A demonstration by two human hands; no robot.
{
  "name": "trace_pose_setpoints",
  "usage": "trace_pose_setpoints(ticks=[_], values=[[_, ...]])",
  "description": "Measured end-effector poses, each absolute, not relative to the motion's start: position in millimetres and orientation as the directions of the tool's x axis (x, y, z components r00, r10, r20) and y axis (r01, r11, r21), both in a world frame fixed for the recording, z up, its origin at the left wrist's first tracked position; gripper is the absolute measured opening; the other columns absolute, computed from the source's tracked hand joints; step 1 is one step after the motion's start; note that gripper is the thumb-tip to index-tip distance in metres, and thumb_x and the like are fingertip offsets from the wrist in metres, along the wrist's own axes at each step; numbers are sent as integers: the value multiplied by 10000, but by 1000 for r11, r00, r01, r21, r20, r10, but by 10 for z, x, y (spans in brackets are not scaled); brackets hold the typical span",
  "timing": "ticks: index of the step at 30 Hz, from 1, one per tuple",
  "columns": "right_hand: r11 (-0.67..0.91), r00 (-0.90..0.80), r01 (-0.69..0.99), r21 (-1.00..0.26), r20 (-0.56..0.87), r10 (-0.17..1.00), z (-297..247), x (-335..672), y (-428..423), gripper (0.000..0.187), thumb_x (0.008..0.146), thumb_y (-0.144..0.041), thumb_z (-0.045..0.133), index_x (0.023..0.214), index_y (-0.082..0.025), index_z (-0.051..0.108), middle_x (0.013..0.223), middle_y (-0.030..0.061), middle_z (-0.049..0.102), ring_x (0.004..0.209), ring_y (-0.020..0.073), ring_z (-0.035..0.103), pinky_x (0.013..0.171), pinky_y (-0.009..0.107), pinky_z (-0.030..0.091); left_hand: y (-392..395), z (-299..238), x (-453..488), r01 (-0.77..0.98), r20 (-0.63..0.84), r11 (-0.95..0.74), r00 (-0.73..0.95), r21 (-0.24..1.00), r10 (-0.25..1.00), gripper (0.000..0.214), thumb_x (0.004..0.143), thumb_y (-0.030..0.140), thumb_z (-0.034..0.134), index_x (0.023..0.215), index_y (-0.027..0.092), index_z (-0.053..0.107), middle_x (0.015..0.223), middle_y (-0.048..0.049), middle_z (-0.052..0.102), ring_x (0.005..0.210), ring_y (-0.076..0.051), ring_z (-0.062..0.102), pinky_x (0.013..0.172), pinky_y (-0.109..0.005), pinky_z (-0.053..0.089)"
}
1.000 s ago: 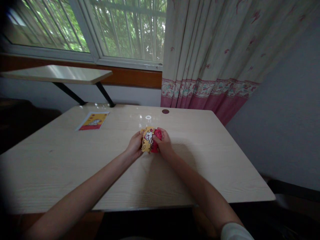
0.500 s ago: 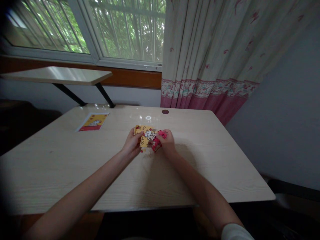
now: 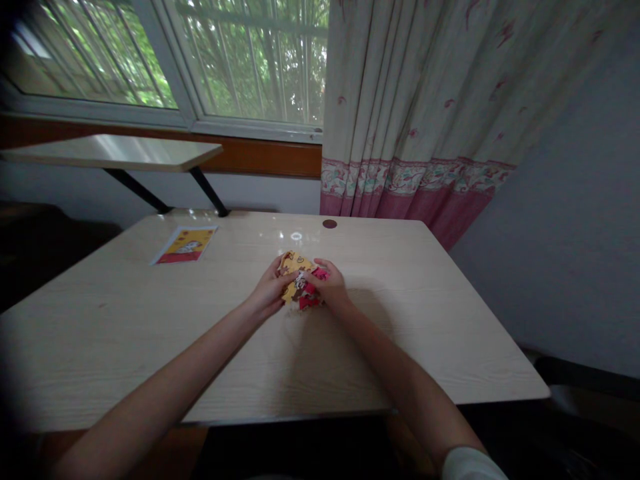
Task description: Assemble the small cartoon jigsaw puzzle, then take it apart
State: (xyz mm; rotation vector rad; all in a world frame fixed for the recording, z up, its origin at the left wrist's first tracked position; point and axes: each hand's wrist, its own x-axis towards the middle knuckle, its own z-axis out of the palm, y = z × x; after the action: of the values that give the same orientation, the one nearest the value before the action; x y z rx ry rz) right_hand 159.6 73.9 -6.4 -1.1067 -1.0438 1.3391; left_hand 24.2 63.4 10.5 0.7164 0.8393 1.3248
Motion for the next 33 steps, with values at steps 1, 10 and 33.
trace_pose_setpoints(ticks=[1, 10, 33], values=[[-47, -11, -162, -986, -46, 999, -60, 1600, 738, 505, 513, -342, 760, 952, -171, 578, 739, -13, 649, 616, 112, 594, 622, 248, 497, 638, 94, 241, -523, -113, 118, 42, 844, 993, 668, 539, 107, 768, 1135, 197, 482, 895, -30, 650, 686, -135, 637, 625, -239, 522], [66, 85, -90, -994, 58, 995, -101, 1658, 806, 360, 545, -427, 718, 711, -182, 513, 537, -70, 517, 458, 76, 480, 457, 192, 384, 692, 76, 218, -493, -140, 85, -75, 866, 987, 509, 531, 199, 787, 965, 154, 525, 713, 6, 646, 475, -97, 576, 448, -197, 465], [165, -8, 92, -982, 165, 986, -143, 1559, 742, 439, 720, -414, 578, 1098, -192, 543, 948, 41, 616, 738, 137, 593, 663, 255, 474, 660, 53, 276, -450, -90, 111, 68, 886, 994, 431, 611, 473, 746, 834, 137, 594, 632, 10, 613, 448, -81, 525, 402, -179, 424]])
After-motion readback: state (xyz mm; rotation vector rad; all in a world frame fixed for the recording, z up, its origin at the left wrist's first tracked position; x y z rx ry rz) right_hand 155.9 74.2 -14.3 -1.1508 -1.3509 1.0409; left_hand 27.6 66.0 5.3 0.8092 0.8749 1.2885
